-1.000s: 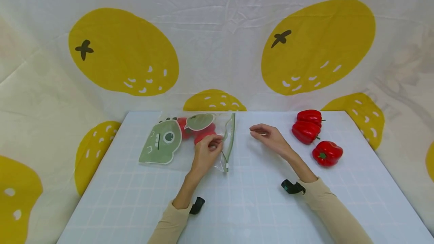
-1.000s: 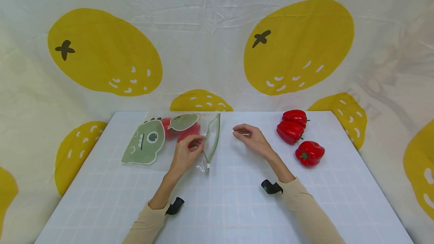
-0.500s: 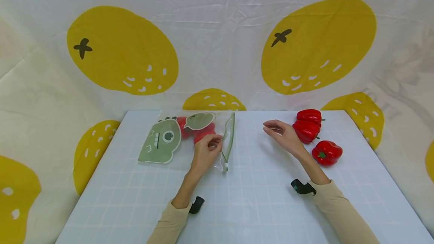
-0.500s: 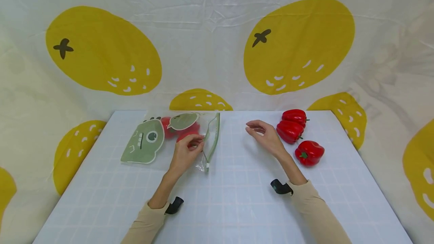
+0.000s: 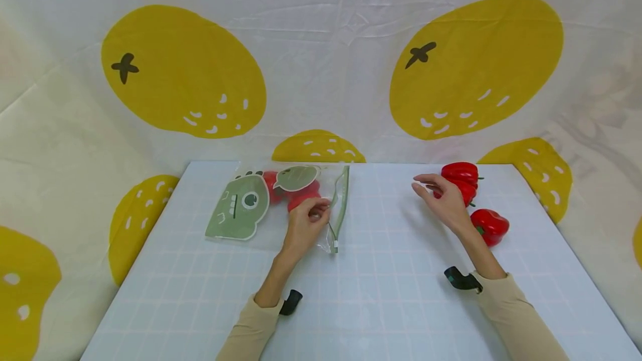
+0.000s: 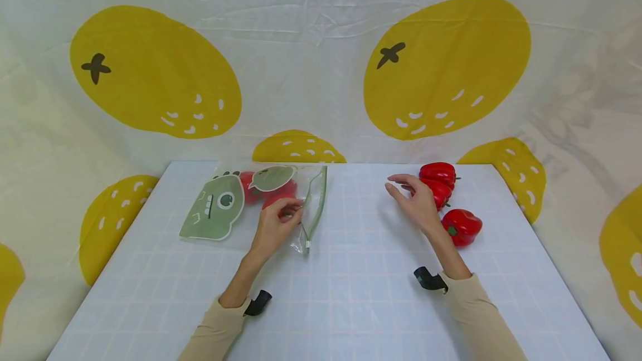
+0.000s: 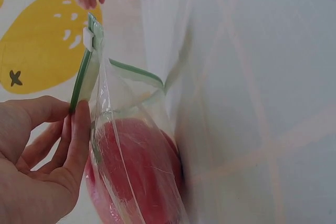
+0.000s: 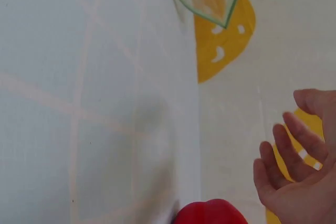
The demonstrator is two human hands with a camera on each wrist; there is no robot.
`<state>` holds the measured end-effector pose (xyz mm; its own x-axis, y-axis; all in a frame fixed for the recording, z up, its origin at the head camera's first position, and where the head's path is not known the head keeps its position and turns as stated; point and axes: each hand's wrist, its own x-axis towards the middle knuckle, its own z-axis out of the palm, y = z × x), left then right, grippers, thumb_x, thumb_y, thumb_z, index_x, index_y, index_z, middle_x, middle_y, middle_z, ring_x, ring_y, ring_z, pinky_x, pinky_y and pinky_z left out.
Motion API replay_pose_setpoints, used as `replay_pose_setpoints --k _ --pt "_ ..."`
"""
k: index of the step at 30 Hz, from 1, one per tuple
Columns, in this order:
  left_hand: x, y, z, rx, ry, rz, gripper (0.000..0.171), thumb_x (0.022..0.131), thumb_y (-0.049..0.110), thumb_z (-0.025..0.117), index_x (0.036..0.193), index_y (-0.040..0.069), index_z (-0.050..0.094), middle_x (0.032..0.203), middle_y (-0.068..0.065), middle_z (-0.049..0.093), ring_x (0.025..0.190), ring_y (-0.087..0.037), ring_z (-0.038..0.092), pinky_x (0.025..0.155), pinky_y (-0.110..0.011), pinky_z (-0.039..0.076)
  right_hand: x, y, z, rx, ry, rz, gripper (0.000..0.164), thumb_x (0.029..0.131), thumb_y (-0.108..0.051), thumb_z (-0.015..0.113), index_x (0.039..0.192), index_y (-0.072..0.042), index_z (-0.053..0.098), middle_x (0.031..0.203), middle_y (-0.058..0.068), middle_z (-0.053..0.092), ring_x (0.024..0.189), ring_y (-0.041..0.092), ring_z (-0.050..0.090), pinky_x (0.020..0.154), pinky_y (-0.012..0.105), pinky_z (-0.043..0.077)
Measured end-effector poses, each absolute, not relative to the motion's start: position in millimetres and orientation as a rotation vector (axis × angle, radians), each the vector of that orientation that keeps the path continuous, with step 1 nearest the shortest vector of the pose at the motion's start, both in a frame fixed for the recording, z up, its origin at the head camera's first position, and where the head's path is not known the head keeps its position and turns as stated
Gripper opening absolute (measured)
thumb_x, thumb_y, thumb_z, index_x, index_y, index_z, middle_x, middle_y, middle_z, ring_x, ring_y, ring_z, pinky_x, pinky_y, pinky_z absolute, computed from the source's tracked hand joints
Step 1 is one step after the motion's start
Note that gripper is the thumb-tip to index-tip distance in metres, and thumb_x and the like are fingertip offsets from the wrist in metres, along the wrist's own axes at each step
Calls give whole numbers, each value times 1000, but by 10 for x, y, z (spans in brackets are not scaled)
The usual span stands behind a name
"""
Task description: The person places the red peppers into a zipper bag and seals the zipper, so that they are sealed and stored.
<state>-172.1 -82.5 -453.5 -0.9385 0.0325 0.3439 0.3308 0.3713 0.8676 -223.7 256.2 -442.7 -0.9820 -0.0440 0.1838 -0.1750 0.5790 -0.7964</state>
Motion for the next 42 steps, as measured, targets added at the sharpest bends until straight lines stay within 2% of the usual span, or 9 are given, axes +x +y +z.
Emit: replay_pose_setpoints --k 13,21,34,42 --pt "-1719 -822 -4560 -311 -2372 -1599 19 89 -2 75 108 2 74 97 -10 72 85 -22 68 78 -28 61 -2164 2796 -4369 -45 -2633 1329 56 98 -43 67 143 -11 58 148 16 51 137 37 42 103 66 46" --pt "-1721 -818 -4550 -303 -2372 -1617 20 88 -4 75 108 0 74 97 -10 72 86 -23 68 80 -31 61 -2172 2948 -4380 -68 -2667 1239 54 99 -32 68 144 -6 54 148 22 48 136 43 38 99 72 45" --pt "-1724 -825 -4546 -302 -2384 -1611 19 90 -2 75 108 2 74 98 -10 72 86 -22 68 81 -32 61 -2187 3095 -4410 -8 -2785 1033 58 91 -8 76 143 3 51 143 33 45 131 52 38 91 74 48" --pt "-1726 -829 -4564 -309 -2378 -1608 21 89 -3 76 109 2 74 99 -9 73 86 -22 68 81 -33 61 -2205 3158 -4430 7 -2875 978 63 87 -2 77 143 5 48 144 39 35 133 59 30 88 76 48"
